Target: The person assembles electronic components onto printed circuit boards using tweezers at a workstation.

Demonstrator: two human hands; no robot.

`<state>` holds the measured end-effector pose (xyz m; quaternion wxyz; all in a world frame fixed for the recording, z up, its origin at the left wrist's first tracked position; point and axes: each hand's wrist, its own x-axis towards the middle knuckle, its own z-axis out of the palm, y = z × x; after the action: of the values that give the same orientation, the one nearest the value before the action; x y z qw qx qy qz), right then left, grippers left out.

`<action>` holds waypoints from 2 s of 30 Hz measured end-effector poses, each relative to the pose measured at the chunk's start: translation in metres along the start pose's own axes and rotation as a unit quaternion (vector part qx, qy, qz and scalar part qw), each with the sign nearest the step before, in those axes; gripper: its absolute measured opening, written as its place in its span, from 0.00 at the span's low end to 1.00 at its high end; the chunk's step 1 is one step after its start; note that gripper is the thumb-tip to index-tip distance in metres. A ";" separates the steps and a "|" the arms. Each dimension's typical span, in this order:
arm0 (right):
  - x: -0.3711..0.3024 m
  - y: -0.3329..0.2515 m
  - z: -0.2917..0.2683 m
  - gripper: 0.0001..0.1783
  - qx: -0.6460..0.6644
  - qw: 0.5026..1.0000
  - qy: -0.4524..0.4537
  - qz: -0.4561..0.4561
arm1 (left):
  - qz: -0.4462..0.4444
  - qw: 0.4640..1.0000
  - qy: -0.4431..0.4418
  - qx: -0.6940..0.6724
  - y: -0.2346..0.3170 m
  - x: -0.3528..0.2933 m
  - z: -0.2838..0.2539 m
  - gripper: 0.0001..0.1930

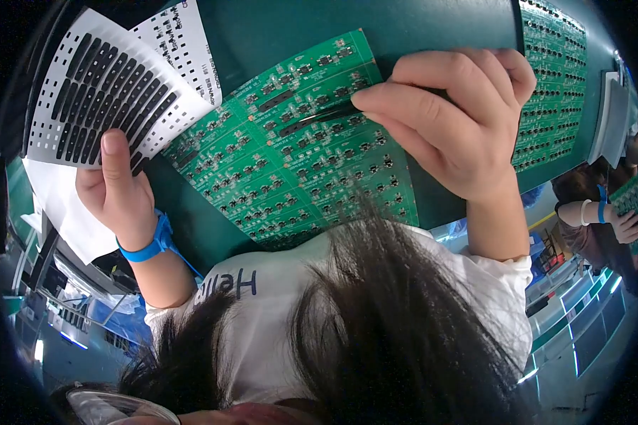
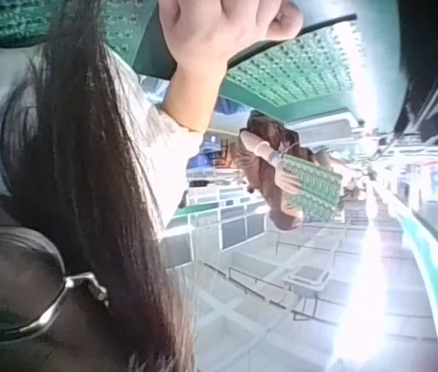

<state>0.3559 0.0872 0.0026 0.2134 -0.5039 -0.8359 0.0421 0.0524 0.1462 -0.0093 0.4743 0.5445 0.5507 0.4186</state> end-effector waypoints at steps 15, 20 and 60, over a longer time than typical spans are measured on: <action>0.002 0.000 -0.002 0.14 0.001 1.000 -0.009 0.001 | 0.010 1.000 0.000 -0.017 0.000 0.001 0.002 0.07; 0.002 -0.001 0.001 0.14 0.006 1.000 -0.005 -0.001 | 0.016 0.999 -0.045 0.020 -0.008 -0.002 -0.015 0.14; 0.005 -0.001 -0.001 0.13 0.004 1.000 -0.012 0.005 | 0.013 0.998 -0.054 0.030 -0.010 -0.001 -0.016 0.15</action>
<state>0.3536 0.0906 0.0058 0.2055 -0.5069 -0.8355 0.0522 0.0348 0.1456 -0.0162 0.4815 0.5871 0.5295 0.3783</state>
